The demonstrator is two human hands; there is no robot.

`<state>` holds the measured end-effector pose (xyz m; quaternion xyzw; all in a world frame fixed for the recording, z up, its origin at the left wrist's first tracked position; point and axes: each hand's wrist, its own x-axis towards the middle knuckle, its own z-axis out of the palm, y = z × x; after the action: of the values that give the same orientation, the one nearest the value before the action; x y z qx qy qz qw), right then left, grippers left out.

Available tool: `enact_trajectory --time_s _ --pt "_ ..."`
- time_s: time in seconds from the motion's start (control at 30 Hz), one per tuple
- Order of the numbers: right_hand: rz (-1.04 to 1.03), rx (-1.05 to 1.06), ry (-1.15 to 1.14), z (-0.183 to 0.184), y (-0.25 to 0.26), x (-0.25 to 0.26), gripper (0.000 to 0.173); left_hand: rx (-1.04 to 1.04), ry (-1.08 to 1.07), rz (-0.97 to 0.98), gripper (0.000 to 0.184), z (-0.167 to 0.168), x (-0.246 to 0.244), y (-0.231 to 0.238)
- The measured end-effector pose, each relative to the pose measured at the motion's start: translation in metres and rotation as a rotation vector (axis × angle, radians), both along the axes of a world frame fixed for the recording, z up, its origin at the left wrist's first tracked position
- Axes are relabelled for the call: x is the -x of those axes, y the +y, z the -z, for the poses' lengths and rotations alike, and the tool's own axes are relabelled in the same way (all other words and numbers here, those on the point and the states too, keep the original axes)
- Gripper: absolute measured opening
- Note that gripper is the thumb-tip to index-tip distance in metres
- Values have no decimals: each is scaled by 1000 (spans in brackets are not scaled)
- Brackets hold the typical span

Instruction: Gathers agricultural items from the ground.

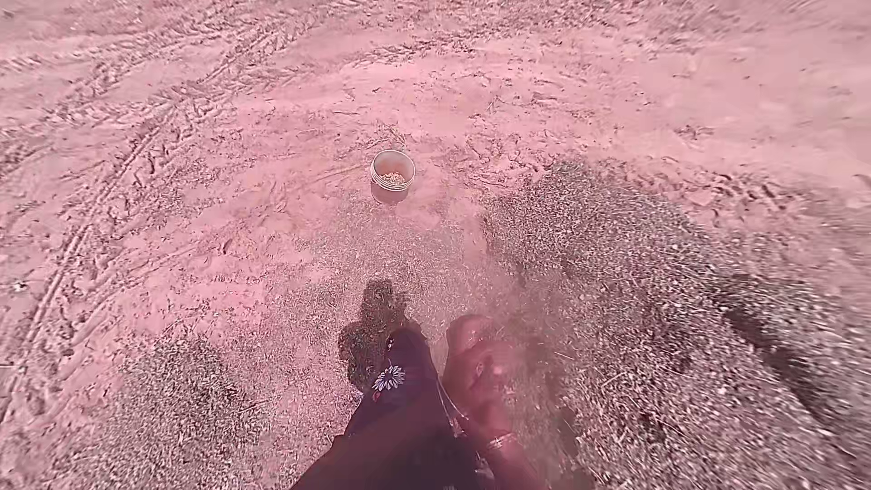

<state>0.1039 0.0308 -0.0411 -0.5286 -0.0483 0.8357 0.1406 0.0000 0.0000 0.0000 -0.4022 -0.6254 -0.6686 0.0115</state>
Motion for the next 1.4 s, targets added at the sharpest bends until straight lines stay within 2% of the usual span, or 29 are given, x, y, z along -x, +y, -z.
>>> enact_trajectory --time_s 0.13,0.27,0.33,0.37,0.4,0.43,0.47,0.53,0.6,0.67,0.73,0.8,0.9,1.03,1.13,1.2,1.3,1.4 --pt "25 -7 -162 12 70 116 27 137 -140 -206 67 52 104 -12" --pt "-76 -181 -79 0 140 301 27 235 -249 -404 57 88 187 -52" --pt "-146 -280 39 -5 166 403 43 257 -321 -495 57 104 207 -65" --pt "-223 -337 67 -4 178 448 57 265 -371 -529 58 111 215 -68" --pt "-298 -374 41 -2 187 486 73 264 -432 -554 56 117 220 -68" --pt "-327 -379 -49 3 195 517 80 264 -489 -568 53 123 223 -64" --pt "-320 -371 -142 12 199 539 82 283 -537 -575 49 131 226 -59" --pt "-329 -374 -219 33 193 551 75 393 -609 -551 44 146 231 -49" --pt "-390 -376 -174 72 181 524 67 483 -676 -478 44 159 229 -36" --pt "-551 -403 -125 117 168 462 58 504 -764 -387 45 171 225 -17" --pt "-722 -370 -240 157 156 372 52 525 -798 -269 42 184 218 0" --pt "-794 -220 -482 187 146 273 47 580 -772 -158 39 201 208 12" --pt "-725 -36 -783 230 131 115 47 681 -712 -23 35 228 182 28" --pt "-603 38 -840 273 111 -35 45 767 -651 101 41 269 144 53" --pt "-664 20 -885 328 88 -114 42 865 -766 181 44 301 91 55" --pt "-878 -18 -905 364 66 -149 39 895 -925 227 43 326 46 46" --pt "-1174 -118 -804 404 43 -165 40 1019 -976 286 35 370 -15 27" --pt "-1525 -179 -606 450 37 -164 42 1355 -861 495 27 402 -48 7"
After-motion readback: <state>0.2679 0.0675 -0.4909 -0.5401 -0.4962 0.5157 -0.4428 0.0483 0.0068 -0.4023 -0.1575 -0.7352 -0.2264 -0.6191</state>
